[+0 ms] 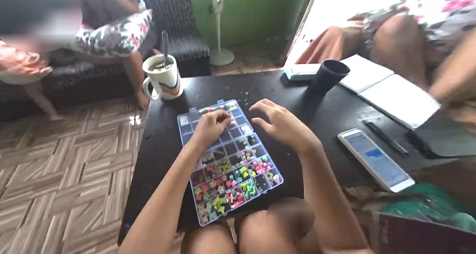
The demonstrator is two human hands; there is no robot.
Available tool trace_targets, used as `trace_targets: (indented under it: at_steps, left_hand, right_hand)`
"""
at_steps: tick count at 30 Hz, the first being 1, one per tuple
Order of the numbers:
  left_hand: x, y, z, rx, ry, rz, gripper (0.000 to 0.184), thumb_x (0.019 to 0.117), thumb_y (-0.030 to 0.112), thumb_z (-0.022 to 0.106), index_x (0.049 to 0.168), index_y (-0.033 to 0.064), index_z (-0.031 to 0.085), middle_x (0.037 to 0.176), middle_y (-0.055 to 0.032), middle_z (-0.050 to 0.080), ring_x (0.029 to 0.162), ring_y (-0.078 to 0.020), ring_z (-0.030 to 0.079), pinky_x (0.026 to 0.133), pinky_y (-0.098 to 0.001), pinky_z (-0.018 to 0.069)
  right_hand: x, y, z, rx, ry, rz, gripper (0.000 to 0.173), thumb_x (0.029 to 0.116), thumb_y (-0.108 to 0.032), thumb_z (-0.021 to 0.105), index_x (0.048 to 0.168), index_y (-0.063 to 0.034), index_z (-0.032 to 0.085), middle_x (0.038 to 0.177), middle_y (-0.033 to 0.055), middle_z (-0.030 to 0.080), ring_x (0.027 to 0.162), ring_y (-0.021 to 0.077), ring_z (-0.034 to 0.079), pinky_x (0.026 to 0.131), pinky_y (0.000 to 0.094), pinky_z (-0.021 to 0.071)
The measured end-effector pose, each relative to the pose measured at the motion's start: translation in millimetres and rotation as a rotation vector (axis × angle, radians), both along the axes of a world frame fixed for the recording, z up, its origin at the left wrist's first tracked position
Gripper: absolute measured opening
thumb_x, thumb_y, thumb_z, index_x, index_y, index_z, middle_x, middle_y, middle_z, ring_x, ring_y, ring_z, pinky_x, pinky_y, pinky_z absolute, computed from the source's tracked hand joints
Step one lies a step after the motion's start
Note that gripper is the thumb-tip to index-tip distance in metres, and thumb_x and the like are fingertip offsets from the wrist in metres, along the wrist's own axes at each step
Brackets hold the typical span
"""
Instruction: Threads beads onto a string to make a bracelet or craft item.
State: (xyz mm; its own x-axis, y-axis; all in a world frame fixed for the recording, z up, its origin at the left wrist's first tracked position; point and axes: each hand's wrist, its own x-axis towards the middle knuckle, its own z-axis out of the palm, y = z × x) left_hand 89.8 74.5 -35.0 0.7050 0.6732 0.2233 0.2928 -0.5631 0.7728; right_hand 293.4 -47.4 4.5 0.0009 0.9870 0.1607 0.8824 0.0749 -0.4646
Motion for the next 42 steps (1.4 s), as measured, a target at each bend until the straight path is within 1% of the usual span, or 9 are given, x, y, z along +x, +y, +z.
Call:
trace_targets:
  at_steps: [2,4,10,14,19,25,30,34,42]
  left_hand:
    - [2,1,4,0.021,0.124,-0.041,0.022,0.1022,0.019,0.063,0.112,0.001,0.072,0.105,-0.0124,0.071,0.095,-0.019,0.067,0.089,-0.0385,0.0531]
    - [2,0,5,0.044,0.164,-0.058,0.026,0.1036,0.022,0.06,0.114,0.0005,0.071,0.108,-0.0134,0.071,0.098,-0.0198,0.066,0.09,-0.0378,0.0519]
    - [-2,1,3,0.026,0.139,-0.066,0.026,0.1031,0.021,0.06,0.114,0.0004,0.071,0.107,-0.0118,0.071,0.094,-0.0155,0.066,0.088,-0.0335,0.0518]
    - [-3,-1,4,0.0,0.122,-0.08,0.026,0.1028,0.02,0.06,0.114,-0.001,0.071,0.106,-0.0122,0.071,0.095,-0.0158,0.067,0.09,-0.0335,0.0527]
    - [-6,-4,10,-0.024,0.127,-0.084,0.027,0.103,0.018,0.06,0.116,-0.0037,0.07,0.11,-0.0173,0.071,0.1,-0.0213,0.066,0.094,-0.0372,0.0505]
    - [-8,-5,12,-0.074,0.06,-0.123,0.025,0.1027,0.014,0.061,0.116,-0.0055,0.07,0.11,-0.017,0.071,0.1,-0.017,0.066,0.095,-0.0336,0.0501]
    - [-5,3,-2,-0.119,-0.133,-0.065,0.019,0.1016,0.009,0.061,0.11,-0.0054,0.069,0.095,-0.0105,0.071,0.082,-0.0088,0.064,0.081,-0.0278,0.0534]
    - [-3,7,-2,-0.144,-0.14,-0.021,0.02,0.1031,0.014,0.06,0.11,-0.0026,0.069,0.092,-0.0062,0.07,0.076,-0.0051,0.06,0.073,-0.0239,0.0509]
    - [-5,5,0,-0.191,-0.243,0.024,0.017,0.1023,0.01,0.06,0.11,-0.0035,0.067,0.086,-0.001,0.068,0.073,-0.0005,0.061,0.07,-0.019,0.0517]
  right_hand:
    - [15,-18,-19,-0.075,0.046,-0.153,0.04,0.1078,-0.013,0.047,0.145,0.0001,0.053,0.152,0.018,0.05,0.142,0.0325,0.047,0.118,0.0472,0.0372]
    - [15,-42,-40,-0.072,0.114,-0.228,0.041,0.1088,-0.007,0.039,0.147,0.0002,0.052,0.158,0.0166,0.044,0.15,0.0329,0.037,0.124,0.0433,0.0265]
    - [-10,-77,-65,0.179,0.161,-0.297,0.053,0.0937,0.02,0.036,0.133,0.0011,0.066,0.148,0.0171,0.056,0.14,0.0342,0.05,0.119,0.046,0.0376]
    - [-20,-84,-69,0.336,0.132,-0.412,0.037,0.0949,0.017,0.046,0.119,0.0046,0.072,0.14,0.0229,0.061,0.126,0.0356,0.063,0.104,0.0457,0.0521]
    - [-15,-82,-74,0.505,0.134,-0.419,0.021,0.0905,0.013,0.061,0.108,0.0107,0.072,0.124,0.0296,0.067,0.11,0.0418,0.069,0.093,0.0495,0.0571]
    - [-24,-52,-33,0.287,0.769,-0.317,0.024,0.0987,0.002,0.058,0.121,0.0095,0.061,0.114,0.0159,0.068,0.094,0.013,0.07,0.088,0.0297,0.0586]
    - [-4,35,-16,0.21,0.969,-0.289,0.027,0.104,-0.007,0.055,0.129,0.0033,0.057,0.11,0.0085,0.067,0.088,0.0074,0.067,0.083,0.0266,0.0562]
    - [4,76,-43,0.213,1.263,-0.332,0.017,0.1039,-0.008,0.056,0.118,0.0006,0.058,0.091,-0.0001,0.065,0.076,0.0036,0.064,0.074,0.0211,0.0557]
    - [-3,67,-34,0.122,1.199,-0.276,0.015,0.1033,-0.014,0.06,0.095,-0.0032,0.067,0.081,-0.0044,0.071,0.075,0.0007,0.067,0.077,0.019,0.0563]
